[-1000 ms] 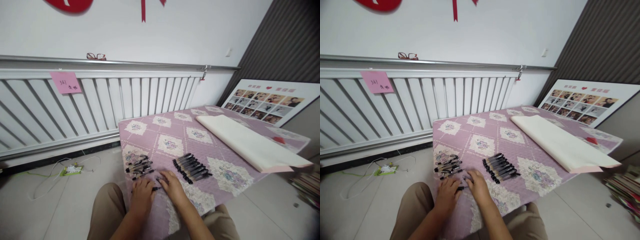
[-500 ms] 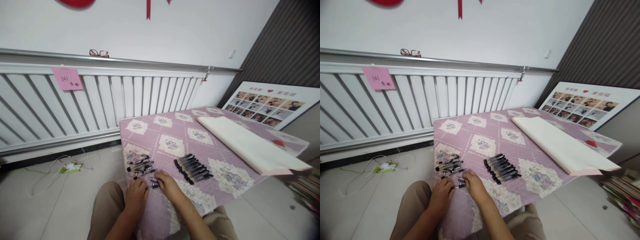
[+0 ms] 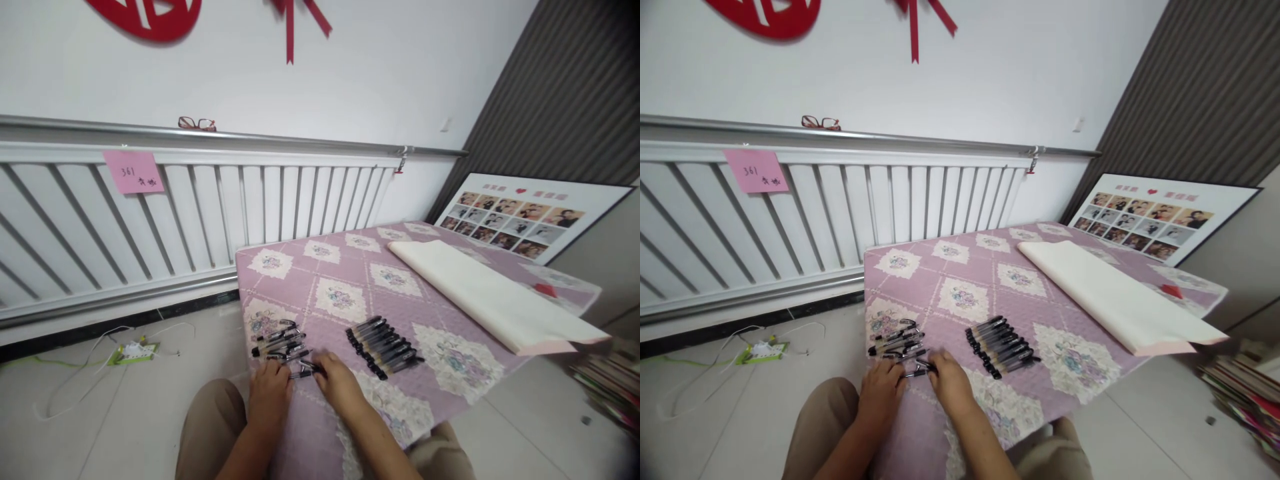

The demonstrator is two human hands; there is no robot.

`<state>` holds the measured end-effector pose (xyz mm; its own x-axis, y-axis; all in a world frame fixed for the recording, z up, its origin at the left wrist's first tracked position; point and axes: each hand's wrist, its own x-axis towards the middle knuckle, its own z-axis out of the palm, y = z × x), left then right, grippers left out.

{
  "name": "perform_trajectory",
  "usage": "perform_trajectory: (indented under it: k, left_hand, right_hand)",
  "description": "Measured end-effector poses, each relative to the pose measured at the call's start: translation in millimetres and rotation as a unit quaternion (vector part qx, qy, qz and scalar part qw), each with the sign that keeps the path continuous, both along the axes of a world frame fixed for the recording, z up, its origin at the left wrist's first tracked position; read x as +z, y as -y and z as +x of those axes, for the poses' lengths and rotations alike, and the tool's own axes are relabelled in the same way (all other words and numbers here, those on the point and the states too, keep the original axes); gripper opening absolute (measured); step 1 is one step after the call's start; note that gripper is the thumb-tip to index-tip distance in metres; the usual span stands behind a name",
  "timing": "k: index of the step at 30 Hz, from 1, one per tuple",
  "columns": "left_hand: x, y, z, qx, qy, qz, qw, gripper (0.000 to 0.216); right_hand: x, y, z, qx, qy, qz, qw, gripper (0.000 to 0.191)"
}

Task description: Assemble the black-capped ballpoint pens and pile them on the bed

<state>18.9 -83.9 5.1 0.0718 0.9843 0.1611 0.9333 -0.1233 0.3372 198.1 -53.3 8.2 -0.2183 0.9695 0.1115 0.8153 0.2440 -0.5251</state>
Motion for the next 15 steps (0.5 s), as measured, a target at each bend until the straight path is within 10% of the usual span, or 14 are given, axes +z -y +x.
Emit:
perform_trajectory:
  k: [15]
  left_hand:
    - [-34.2, -3.7, -4.5, -0.028, -0.020, 0.171, 0.985, 0.021]
  right_hand:
    - [-9.0, 10.8, 11.9, -0.059, -0.131, 0.118, 0.983, 0.017]
